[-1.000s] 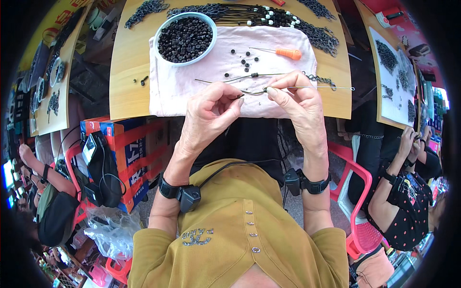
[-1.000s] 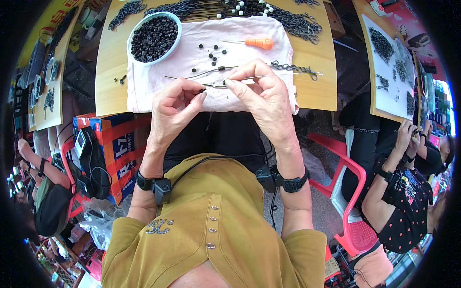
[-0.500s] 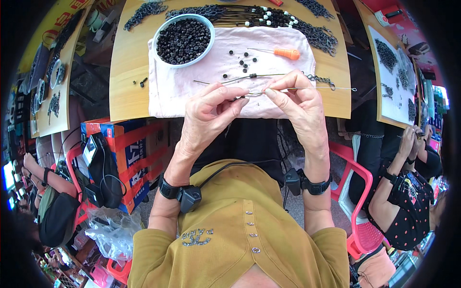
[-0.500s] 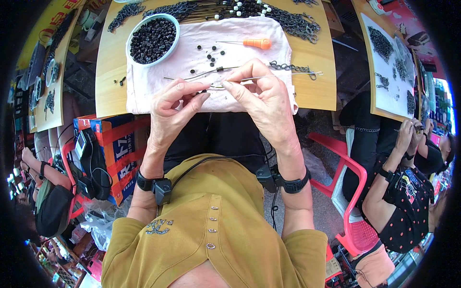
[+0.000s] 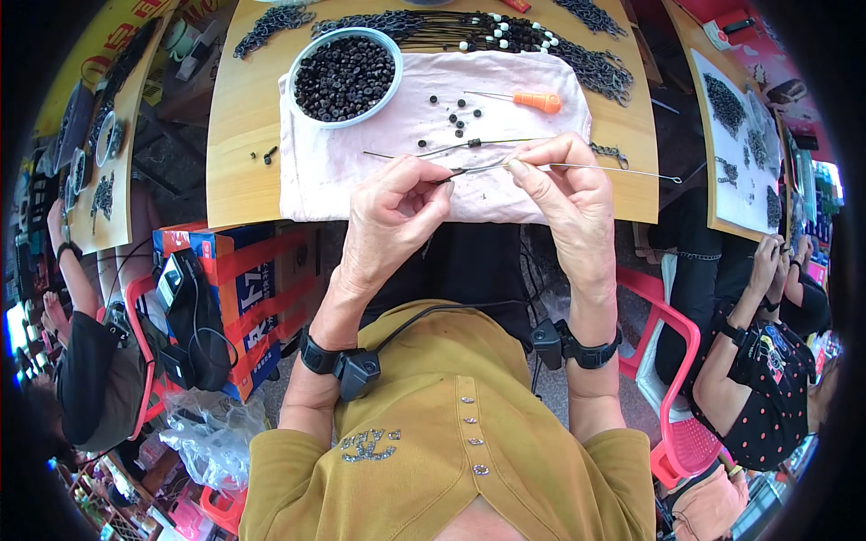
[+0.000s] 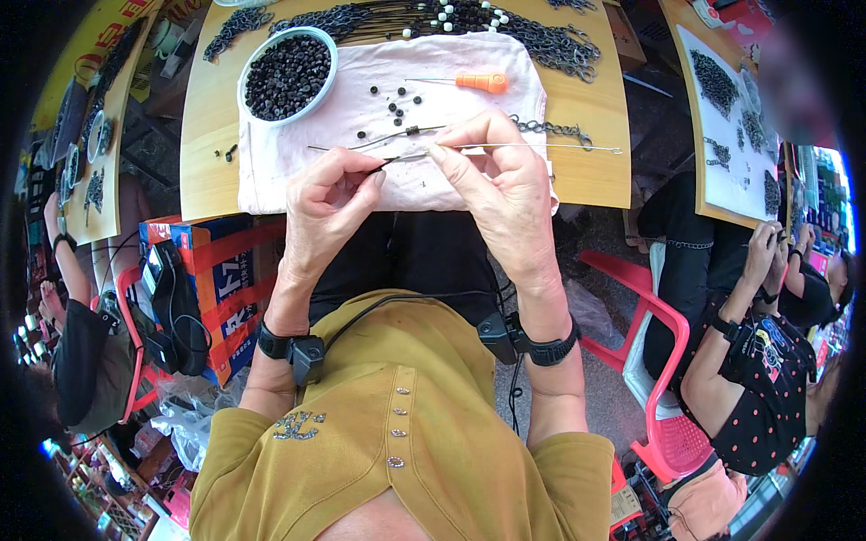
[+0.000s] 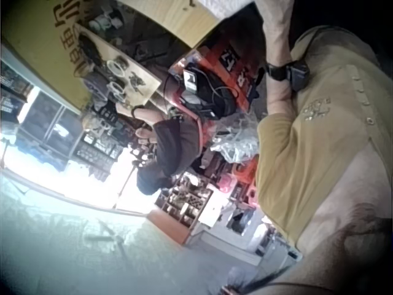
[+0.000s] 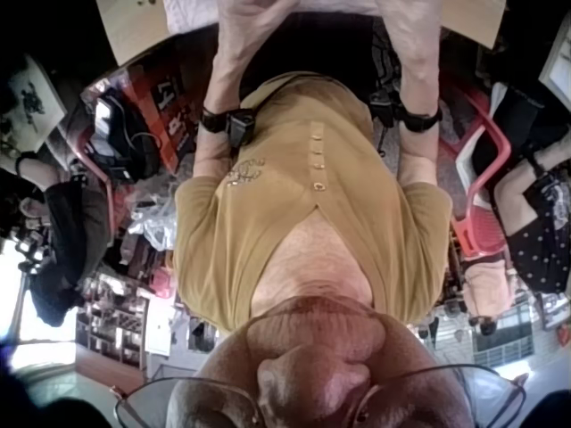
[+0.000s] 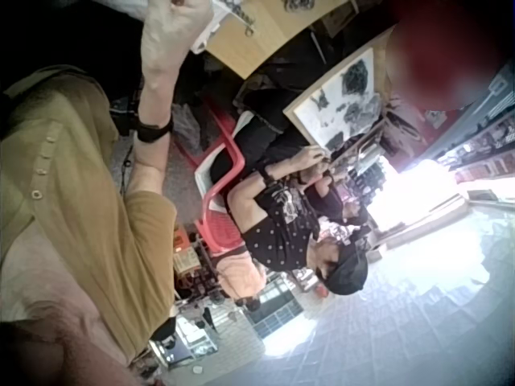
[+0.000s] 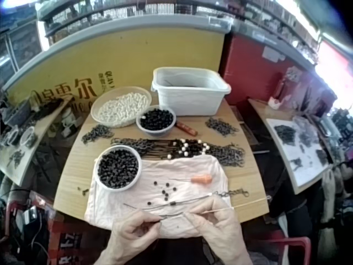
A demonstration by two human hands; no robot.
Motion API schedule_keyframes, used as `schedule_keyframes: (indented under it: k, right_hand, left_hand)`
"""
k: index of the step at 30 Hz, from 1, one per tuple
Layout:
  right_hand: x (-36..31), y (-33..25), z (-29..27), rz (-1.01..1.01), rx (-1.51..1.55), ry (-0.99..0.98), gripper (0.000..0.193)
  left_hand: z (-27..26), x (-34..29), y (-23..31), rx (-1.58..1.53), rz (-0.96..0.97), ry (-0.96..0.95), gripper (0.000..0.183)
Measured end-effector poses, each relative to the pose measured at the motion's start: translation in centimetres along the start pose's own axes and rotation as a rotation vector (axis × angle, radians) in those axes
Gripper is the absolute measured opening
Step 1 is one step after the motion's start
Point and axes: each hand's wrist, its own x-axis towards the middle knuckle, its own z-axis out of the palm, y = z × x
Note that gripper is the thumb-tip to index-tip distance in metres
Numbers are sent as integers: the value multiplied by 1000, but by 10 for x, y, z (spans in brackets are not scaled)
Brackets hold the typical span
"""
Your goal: Threading and assembling small black and white beads onto strings to create beaded items.
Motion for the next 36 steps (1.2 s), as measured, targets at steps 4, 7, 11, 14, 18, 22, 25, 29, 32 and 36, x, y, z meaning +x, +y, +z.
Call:
schedule_keyframes:
  k: [4,7,11,14,18,22,25,29,32,36]
  right_hand:
    - [0,-2,-1,50,151,-5,8]
    - [0,-2,-2,65,118,-19,10]
    - [2,5,-1,66,33,-56,11]
    - [4,-4,1,51,64,-9,11]
    - [35,-21,19,-254,-157,48,9]
    - [75,-32,49,-324,-315,-86,9]
    - [100,-26,70,-407,-561,-144,6]
    - [118,-29,97,-403,-868,-241,7]
    - [126,-15,110,-389,-1023,-250,7]
    - [124,-24,105,-397,-1033,-300,13]
  left_hand:
    - [1,2,0,32,65,0,10]
    - [2,4,-2,57,121,8,10]
    - [6,3,-9,-83,100,107,8]
    - [2,3,-4,-183,-16,121,8]
    - [-5,7,6,-184,-4,171,9]
    - [-8,9,5,-209,113,273,11]
    - [-13,5,4,-252,86,167,12]
    - [-10,-3,-2,-457,8,115,13]
    - [-10,-8,-6,-605,-142,105,12]
    - [-14,-12,-12,-404,-23,112,11]
